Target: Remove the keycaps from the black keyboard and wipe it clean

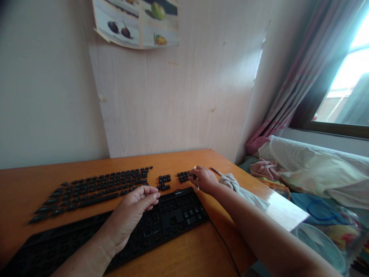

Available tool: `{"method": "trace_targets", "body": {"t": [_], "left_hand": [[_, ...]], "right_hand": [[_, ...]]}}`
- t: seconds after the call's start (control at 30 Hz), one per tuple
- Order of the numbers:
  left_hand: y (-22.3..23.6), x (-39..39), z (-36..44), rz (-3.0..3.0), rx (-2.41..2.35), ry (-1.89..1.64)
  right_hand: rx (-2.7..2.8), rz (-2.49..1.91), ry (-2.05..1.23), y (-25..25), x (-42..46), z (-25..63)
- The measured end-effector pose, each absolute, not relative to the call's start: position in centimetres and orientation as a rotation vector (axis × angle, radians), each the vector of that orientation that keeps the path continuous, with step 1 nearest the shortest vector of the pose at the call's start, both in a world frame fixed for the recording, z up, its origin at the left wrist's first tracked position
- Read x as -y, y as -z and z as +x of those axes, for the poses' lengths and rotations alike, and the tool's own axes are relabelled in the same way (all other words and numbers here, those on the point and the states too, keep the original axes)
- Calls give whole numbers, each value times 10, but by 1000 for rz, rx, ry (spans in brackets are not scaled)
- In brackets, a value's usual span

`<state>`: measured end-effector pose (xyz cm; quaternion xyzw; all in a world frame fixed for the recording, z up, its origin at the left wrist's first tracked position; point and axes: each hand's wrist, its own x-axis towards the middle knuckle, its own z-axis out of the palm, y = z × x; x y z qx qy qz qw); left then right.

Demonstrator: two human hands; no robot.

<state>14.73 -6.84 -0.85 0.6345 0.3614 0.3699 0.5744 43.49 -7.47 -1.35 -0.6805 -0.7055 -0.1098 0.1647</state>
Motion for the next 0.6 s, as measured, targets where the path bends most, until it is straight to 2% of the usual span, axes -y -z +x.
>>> {"method": "trace_targets", "body": {"t": [0.23, 0.43, 0.6], "left_hand": [[8, 70, 149, 1547, -869, -879], [7, 72, 152, 1628, -876, -902], [9, 72, 153, 1663, -874, -901]], "right_hand": [[1721, -1671, 9, -11, 111, 406], [1502, -1698, -427, -17, 153, 379], [1468, -1710, -565, -8, 173, 367]]}}
